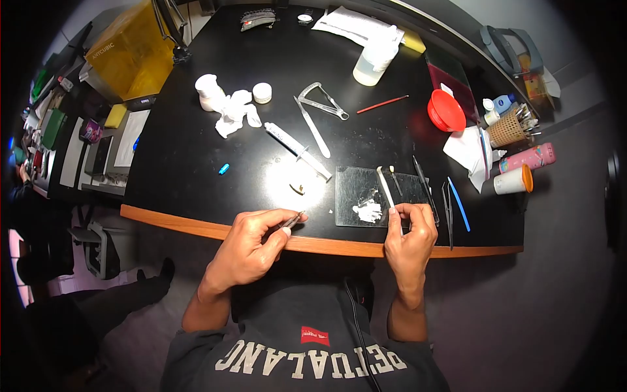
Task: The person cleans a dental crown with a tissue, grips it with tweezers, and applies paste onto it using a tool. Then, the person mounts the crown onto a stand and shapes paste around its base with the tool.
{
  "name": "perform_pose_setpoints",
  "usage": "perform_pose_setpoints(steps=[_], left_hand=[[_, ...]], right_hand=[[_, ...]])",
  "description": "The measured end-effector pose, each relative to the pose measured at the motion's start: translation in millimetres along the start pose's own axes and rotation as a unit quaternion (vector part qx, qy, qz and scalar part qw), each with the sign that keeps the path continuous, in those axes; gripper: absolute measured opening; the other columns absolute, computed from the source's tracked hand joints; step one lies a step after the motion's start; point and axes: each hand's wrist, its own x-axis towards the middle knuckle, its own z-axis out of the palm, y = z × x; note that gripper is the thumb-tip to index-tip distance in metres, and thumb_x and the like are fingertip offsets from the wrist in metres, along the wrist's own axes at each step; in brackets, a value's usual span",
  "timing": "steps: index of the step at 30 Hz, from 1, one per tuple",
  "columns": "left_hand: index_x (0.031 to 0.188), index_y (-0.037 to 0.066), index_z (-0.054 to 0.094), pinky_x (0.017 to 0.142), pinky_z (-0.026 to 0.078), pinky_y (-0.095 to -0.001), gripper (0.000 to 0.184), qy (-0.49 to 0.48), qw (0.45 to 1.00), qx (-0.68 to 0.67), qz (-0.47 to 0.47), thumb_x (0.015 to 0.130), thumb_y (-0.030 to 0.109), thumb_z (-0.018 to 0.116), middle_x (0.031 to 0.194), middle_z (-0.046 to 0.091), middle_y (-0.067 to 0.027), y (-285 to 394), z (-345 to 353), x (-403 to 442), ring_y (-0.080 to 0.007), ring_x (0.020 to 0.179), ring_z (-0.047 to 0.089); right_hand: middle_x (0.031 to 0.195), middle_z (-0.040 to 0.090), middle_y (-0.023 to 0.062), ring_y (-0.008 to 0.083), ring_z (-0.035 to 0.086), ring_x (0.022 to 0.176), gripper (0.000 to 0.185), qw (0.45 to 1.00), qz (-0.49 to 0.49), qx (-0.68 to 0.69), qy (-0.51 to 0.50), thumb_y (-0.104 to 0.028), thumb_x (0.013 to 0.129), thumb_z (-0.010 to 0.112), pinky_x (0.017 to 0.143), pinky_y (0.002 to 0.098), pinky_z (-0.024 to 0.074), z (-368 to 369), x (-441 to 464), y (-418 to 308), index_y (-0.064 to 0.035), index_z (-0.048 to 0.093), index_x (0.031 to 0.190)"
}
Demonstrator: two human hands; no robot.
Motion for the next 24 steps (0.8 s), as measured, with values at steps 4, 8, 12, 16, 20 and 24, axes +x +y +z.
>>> perform_pose_setpoints(steps=[4,8,12,16,20,24], left_hand=[[0.119,-0.006,0.073,0.056,0.045,-0.0267,0.027,-0.016,1.000,0.001,0.009,0.102,0.000,0.053,0.071,0.063,-0.0048,3.3,2.9,4.0,-0.0075,0.059,0.056],[0.115,-0.007,0.073,0.060,0.046,-0.0294,0.024,-0.004,1.000,-0.006,-0.015,0.100,0.001,0.055,0.074,0.064,-0.0077,7.6,-0.4,1.5,-0.0101,0.062,0.056],[0.115,-0.006,0.073,0.061,0.045,-0.0285,0.024,0.014,0.999,-0.006,-0.030,0.101,0.002,0.055,0.073,0.063,-0.0061,8.0,-5.6,-0.1,-0.0096,0.063,0.055],[0.112,-0.005,0.073,0.058,0.042,-0.0254,0.023,0.001,0.999,-0.010,-0.048,0.103,0.003,0.053,0.069,0.059,-0.0006,2.1,-5.5,-2.0,-0.0062,0.061,0.053],[0.117,-0.005,0.074,0.057,0.042,-0.0244,0.026,-0.016,0.999,-0.020,-0.047,0.103,0.003,0.054,0.070,0.059,0.0004,6.3,7.7,-2.0,-0.0053,0.061,0.052],[0.124,-0.006,0.074,0.059,0.044,-0.0257,0.029,-0.016,1.000,-0.013,-0.006,0.103,0.002,0.058,0.076,0.064,-0.0028,1.3,33.0,3.9,-0.0065,0.066,0.055]], right_hand=[[0.095,0.063,0.0171,0.0355,0.066,0.087,0.006,1.000,-0.011,-0.021,0.005,0.001,0.091,0.074,0.078,0.0451,0.0527,-2.0,0.2,0.6,0.0030,0.070,0.095],[0.100,0.060,0.0169,0.0373,0.065,0.091,0.008,0.999,-0.019,-0.042,-0.015,-0.002,0.092,0.076,0.081,0.0462,0.0520,-6.7,-1.9,-2.6,0.0016,0.069,0.095],[0.099,0.058,0.0170,0.0377,0.063,0.091,0.010,0.998,-0.044,-0.042,-0.028,-0.002,0.091,0.077,0.082,0.0465,0.0514,-8.5,1.0,-2.4,0.0015,0.068,0.095],[0.104,0.057,0.0192,0.0393,0.061,0.097,0.009,0.997,-0.045,-0.047,-0.041,0.001,0.093,0.073,0.085,0.0488,0.0496,-9.7,-1.5,0.2,0.0027,0.065,0.097],[0.096,0.061,0.0160,0.0274,0.064,0.082,0.007,0.997,0.050,0.015,-0.058,0.000,0.099,0.070,0.075,0.0398,0.0498,-32.5,-7.4,-6.0,0.0037,0.065,0.098],[0.094,0.065,0.0071,0.0104,0.063,0.079,0.005,0.937,0.153,0.300,-0.098,-0.002,0.105,0.067,0.071,0.0262,0.0494,-39.2,-22.7,-1.9,0.0016,0.065,0.101]])
